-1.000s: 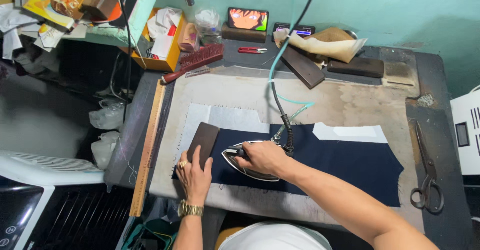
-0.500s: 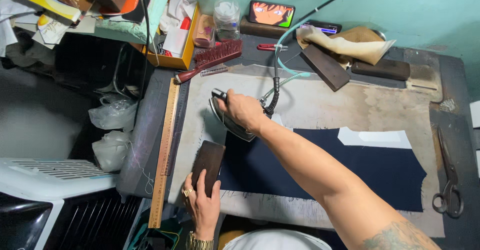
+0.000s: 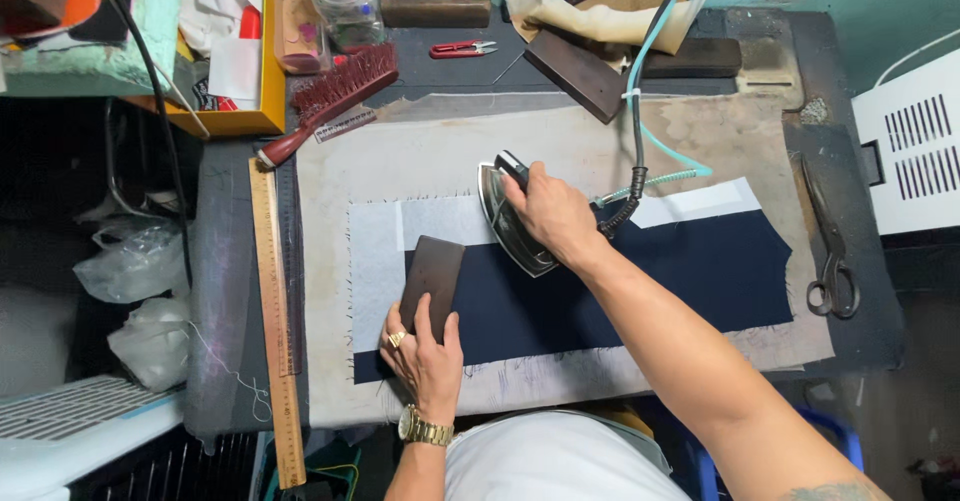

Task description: The person irons a piece of dark blue fabric using a steam iron and a wooden block, then cuts along the marked edges of the fabric with shears.

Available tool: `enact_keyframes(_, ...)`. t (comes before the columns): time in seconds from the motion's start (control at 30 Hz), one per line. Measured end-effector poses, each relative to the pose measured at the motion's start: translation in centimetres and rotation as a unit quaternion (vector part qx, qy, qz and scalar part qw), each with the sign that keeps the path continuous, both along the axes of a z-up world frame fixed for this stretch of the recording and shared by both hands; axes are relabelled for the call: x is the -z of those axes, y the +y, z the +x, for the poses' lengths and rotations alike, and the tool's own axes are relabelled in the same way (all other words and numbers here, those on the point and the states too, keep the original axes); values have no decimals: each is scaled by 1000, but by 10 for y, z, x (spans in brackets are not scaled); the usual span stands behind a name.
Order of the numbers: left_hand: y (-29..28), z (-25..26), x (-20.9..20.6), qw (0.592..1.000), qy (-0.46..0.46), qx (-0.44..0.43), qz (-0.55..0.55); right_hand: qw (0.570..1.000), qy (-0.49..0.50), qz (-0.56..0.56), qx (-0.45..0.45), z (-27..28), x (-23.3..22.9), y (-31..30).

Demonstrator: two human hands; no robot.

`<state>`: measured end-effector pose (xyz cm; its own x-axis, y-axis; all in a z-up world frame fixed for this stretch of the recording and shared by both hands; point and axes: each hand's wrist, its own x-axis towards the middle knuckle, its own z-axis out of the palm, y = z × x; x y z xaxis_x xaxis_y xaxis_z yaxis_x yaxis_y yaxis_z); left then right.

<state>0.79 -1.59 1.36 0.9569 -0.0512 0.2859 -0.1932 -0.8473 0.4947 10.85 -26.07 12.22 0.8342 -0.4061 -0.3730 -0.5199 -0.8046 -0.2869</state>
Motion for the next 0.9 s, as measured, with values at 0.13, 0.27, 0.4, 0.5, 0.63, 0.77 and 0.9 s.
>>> enact_keyframes(0.13,0,3,7,997,-64,-10,40,996,7,0,-87,-14,-30,-12)
enact_keyframes(0.27,4,-21,13,995,-86,-53,11,973,59,17,-222,-24,-51,-13)
enact_keyframes(0.4,4,-32,40,973,-144,-131,-125,913,115,20,-391,-32,-50,-14)
enact_keyframes(0.5,0,-34,43,961,-164,-170,-143,882,109,36,-458,-47,-46,-8)
enact_keyframes(0.63,3,-35,44,955,-194,-182,-130,833,67,77,-544,-72,-27,1)
enact_keyframes(0.77,2,-37,40,948,-213,-204,-119,812,25,69,-579,-120,-1,-1)
enact_keyframes(0.9,-1,-38,36,947,-228,-209,-89,836,-33,106,-537,-154,-7,-16)
